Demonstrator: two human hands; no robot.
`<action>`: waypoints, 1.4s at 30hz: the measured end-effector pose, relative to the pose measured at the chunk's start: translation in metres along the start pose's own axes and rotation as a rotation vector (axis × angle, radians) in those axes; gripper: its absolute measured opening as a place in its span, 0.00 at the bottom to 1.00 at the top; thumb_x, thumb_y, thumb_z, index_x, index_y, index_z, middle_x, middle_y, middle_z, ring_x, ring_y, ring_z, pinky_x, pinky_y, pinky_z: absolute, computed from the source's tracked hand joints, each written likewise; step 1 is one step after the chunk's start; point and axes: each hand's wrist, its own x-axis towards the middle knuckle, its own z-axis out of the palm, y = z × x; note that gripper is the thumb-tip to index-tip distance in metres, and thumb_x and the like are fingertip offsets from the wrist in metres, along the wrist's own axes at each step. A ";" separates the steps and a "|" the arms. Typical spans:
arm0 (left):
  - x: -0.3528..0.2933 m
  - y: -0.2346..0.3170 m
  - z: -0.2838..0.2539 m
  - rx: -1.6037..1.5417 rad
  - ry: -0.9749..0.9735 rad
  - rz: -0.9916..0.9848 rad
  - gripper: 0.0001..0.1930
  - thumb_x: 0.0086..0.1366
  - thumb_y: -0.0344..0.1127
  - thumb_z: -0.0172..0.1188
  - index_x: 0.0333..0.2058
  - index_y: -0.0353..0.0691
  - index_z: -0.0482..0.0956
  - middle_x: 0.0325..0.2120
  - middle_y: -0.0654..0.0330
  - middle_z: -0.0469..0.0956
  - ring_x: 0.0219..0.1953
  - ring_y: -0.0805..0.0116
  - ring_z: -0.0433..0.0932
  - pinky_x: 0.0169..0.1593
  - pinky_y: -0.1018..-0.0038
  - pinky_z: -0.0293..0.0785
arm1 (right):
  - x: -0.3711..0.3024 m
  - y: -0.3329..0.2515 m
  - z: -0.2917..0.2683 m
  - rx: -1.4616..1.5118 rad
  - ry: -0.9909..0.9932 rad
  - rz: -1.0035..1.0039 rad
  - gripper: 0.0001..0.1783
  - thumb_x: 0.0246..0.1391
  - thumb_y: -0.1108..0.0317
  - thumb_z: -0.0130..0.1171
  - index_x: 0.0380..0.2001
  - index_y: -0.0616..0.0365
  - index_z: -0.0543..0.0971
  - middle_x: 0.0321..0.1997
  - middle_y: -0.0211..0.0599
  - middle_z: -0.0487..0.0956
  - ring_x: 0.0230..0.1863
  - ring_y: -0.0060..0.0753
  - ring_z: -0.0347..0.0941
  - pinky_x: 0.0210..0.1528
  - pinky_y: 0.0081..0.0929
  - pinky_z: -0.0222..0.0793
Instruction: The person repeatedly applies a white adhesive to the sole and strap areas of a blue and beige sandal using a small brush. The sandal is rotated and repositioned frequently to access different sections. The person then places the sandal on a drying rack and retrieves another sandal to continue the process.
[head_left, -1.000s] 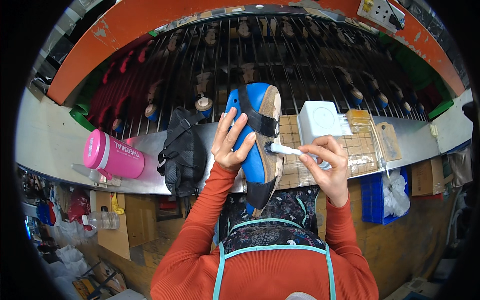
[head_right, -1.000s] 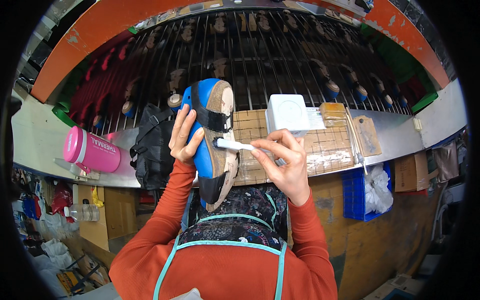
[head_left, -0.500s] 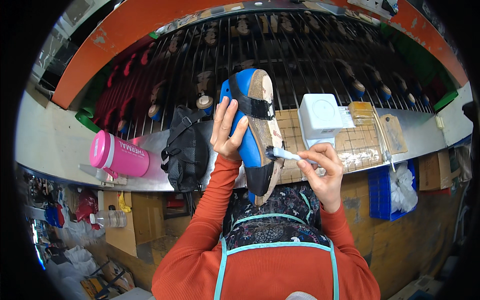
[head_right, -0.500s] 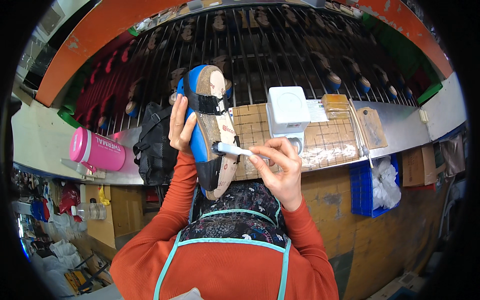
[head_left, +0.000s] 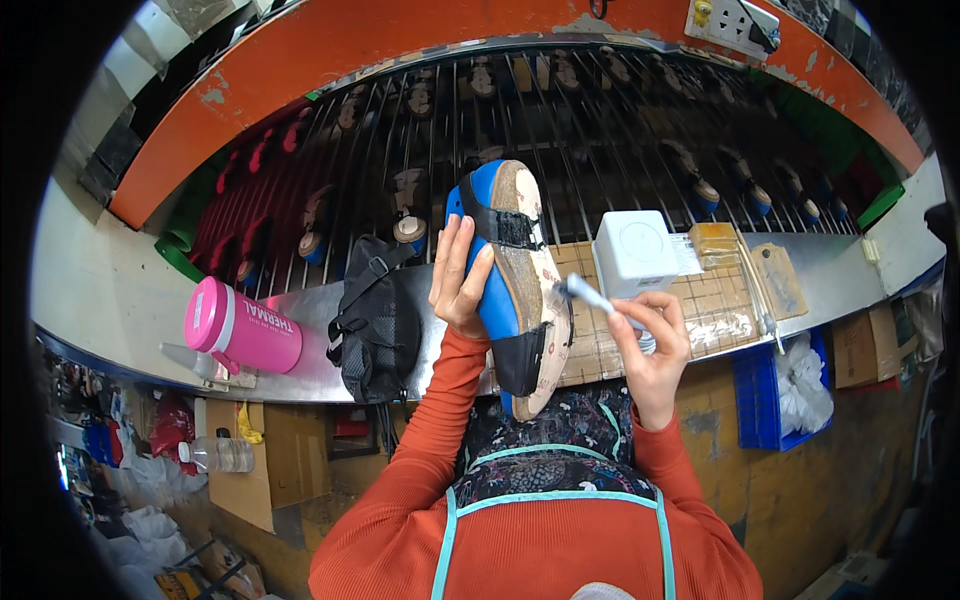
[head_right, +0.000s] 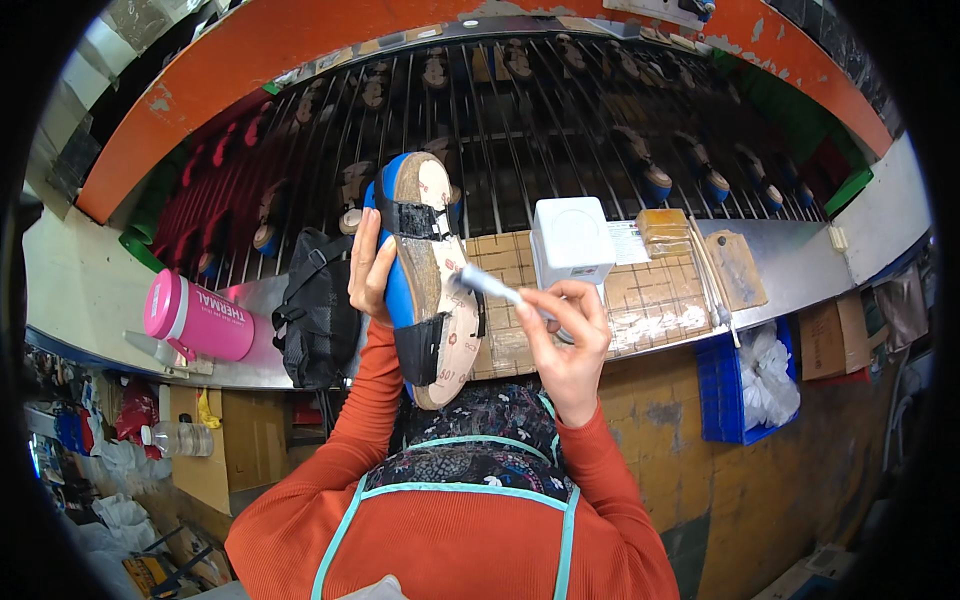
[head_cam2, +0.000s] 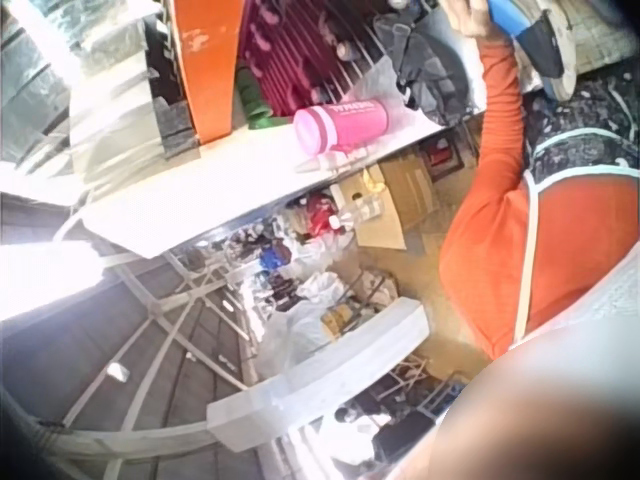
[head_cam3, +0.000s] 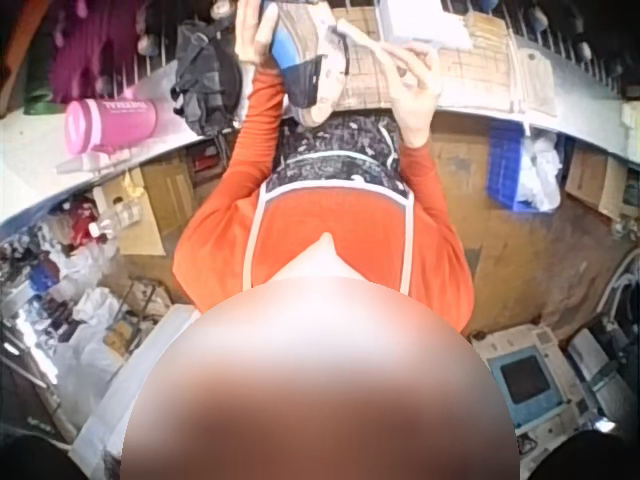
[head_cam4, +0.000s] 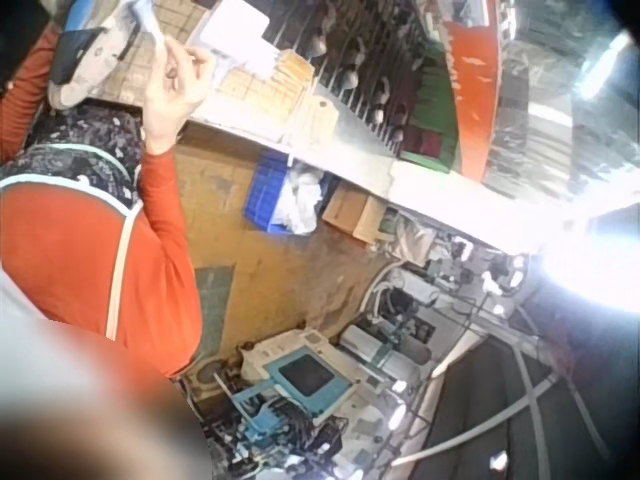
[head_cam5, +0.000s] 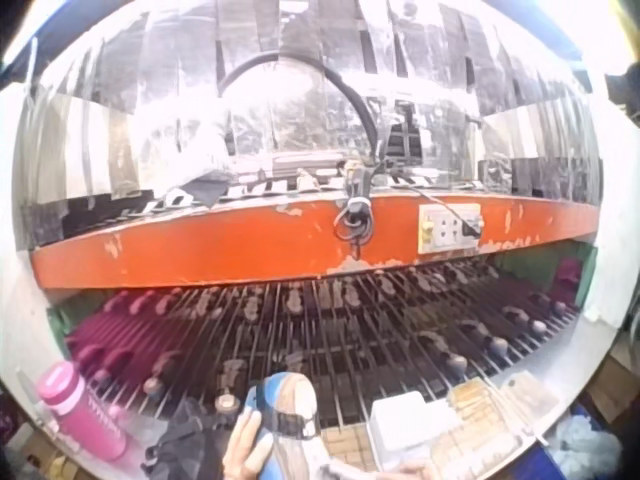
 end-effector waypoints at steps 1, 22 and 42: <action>-0.001 -0.001 0.000 0.018 0.004 -0.007 0.14 0.59 0.33 0.62 0.45 0.46 0.77 0.52 0.45 0.76 0.55 0.42 0.74 0.56 0.50 0.71 | 0.001 0.001 0.004 -0.030 0.039 0.064 0.07 0.48 0.74 0.67 0.33 0.60 0.85 0.33 0.32 0.73 0.33 0.21 0.70 0.29 0.20 0.65; -0.023 -0.011 -0.014 0.207 -0.029 -0.112 0.16 0.58 0.34 0.62 0.47 0.52 0.81 0.53 0.48 0.76 0.56 0.45 0.74 0.58 0.49 0.68 | -0.009 -0.006 0.020 -0.088 -0.059 -0.010 0.09 0.48 0.74 0.68 0.36 0.60 0.85 0.34 0.31 0.74 0.28 0.20 0.67 0.29 0.17 0.62; -0.007 -0.017 -0.007 0.202 -0.118 -0.224 0.21 0.53 0.31 0.62 0.48 0.52 0.82 0.53 0.52 0.76 0.56 0.48 0.74 0.58 0.53 0.68 | -0.009 -0.002 0.011 -0.039 -0.151 -0.039 0.10 0.44 0.73 0.70 0.34 0.58 0.86 0.32 0.29 0.75 0.27 0.21 0.65 0.39 0.23 0.56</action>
